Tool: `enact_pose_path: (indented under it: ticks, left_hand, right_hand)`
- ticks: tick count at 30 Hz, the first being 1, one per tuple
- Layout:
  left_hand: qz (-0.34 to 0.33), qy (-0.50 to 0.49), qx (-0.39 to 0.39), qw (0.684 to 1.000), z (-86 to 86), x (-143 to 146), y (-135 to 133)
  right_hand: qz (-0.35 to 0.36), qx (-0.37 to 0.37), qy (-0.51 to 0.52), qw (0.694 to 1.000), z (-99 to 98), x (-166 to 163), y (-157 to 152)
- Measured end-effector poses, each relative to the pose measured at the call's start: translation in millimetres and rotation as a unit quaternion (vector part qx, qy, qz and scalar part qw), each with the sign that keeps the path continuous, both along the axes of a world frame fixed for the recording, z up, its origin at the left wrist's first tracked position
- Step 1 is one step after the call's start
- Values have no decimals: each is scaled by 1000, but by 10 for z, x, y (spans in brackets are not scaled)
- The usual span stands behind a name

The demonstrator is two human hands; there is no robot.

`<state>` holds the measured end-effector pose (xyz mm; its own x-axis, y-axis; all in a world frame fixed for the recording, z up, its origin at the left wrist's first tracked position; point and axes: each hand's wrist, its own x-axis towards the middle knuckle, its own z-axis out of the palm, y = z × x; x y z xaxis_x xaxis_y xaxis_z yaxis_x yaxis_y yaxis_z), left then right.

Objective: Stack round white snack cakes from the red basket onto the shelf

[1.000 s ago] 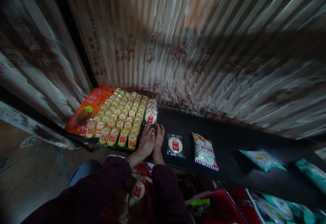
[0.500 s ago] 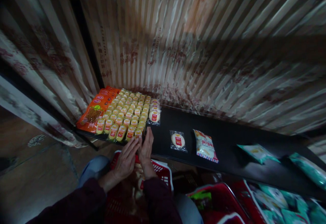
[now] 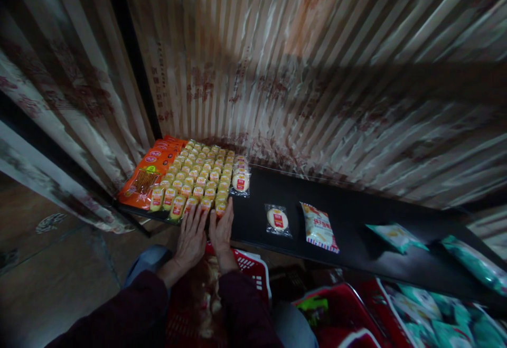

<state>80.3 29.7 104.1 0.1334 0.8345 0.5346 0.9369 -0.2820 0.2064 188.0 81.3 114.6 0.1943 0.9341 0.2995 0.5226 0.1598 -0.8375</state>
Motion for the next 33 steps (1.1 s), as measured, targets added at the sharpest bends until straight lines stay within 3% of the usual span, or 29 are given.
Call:
enact_pose_path:
  ticks: [10, 15, 20, 28, 33]
  left_hand:
    - [14, 8, 19, 1000, -61, -23, 246]
    - [14, 12, 29, 999, -138, -36, 277]
    - [20, 27, 40, 999, -183, -3, 297]
    - [6, 18, 30, 999, -42, -59, 186]
    - [69, -23, 38, 997, -6, -206, 96]
  right_hand:
    - [-45, -9, 98, 994, 122, -151, 163]
    - [-75, -8, 66, 995, 76, -218, 214]
    - [-58, 2, 22, 998, 43, -232, 211]
    - [-54, -9, 5, 998, 12, -113, 214]
    - [-55, -4, -10, 998, -4, -90, 257]
